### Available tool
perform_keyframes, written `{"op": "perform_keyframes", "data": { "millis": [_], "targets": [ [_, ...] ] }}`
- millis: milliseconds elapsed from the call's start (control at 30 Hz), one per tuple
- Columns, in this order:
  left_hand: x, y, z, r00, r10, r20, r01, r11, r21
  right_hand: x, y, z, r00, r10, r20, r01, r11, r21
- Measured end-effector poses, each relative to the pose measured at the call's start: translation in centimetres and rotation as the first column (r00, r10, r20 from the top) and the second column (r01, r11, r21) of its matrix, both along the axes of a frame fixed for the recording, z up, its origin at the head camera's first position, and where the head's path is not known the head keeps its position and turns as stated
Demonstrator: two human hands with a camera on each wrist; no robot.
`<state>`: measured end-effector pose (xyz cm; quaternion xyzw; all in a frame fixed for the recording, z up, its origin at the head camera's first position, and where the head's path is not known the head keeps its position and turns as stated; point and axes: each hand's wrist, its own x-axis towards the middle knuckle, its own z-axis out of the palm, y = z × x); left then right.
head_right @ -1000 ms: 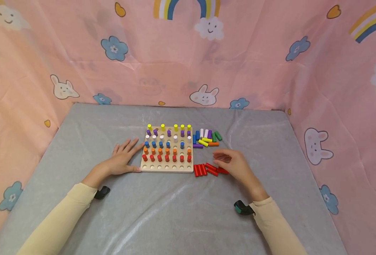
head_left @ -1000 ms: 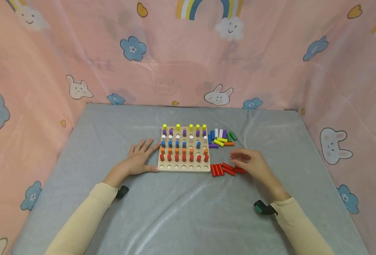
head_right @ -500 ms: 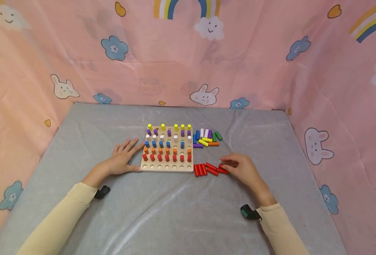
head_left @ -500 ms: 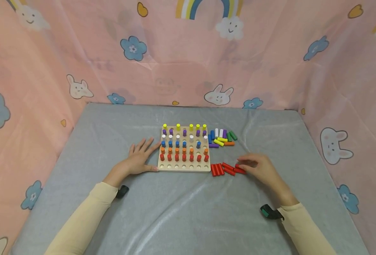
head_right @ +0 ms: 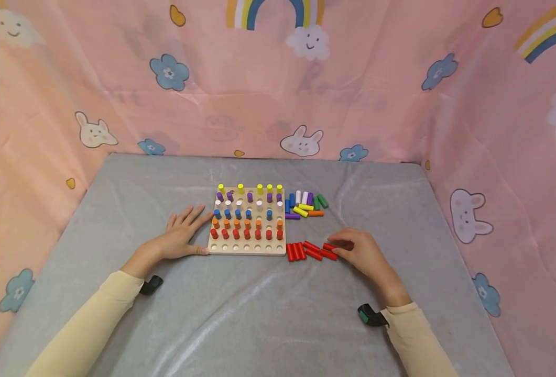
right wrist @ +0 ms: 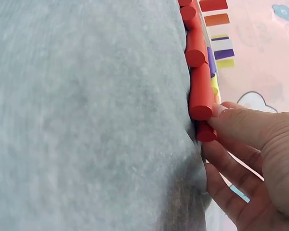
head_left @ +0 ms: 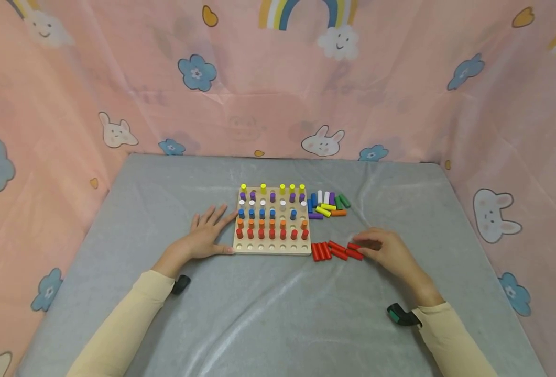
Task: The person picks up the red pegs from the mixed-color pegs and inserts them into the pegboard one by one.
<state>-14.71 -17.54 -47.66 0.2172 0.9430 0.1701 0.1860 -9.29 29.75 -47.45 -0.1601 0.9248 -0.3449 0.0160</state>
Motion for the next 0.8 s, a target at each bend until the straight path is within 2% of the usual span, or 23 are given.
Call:
{"op": "perform_keyframes", "data": {
  "millis": [233, 400, 567, 800],
  "targets": [
    [0.04, 0.15, 0.03, 1.000, -0.002, -0.021, 0.003, 1.000, 0.008, -0.36, -0.05, -0.43, 1.000, 0.002, -0.009, -0.001, 0.999, 0.054],
    [-0.01, 0.04, -0.07, 1.000, -0.005, -0.008, 0.005, 1.000, 0.004, -0.52, -0.33, -0.28, 1.000, 0.015, 0.024, -0.017, 0.997, 0.078],
    [-0.15, -0.21, -0.37, 1.000, -0.005, -0.014, 0.005, 1.000, 0.030, -0.75, -0.65, -0.22, 0.999, 0.029, 0.026, -0.032, 0.994, 0.106],
    [-0.20, -0.24, -0.47, 1.000, 0.001, 0.000, -0.001, 1.000, 0.016, -0.88, -0.86, -0.29, 0.999, 0.037, 0.025, -0.040, 0.991, 0.126]
  ]
}}
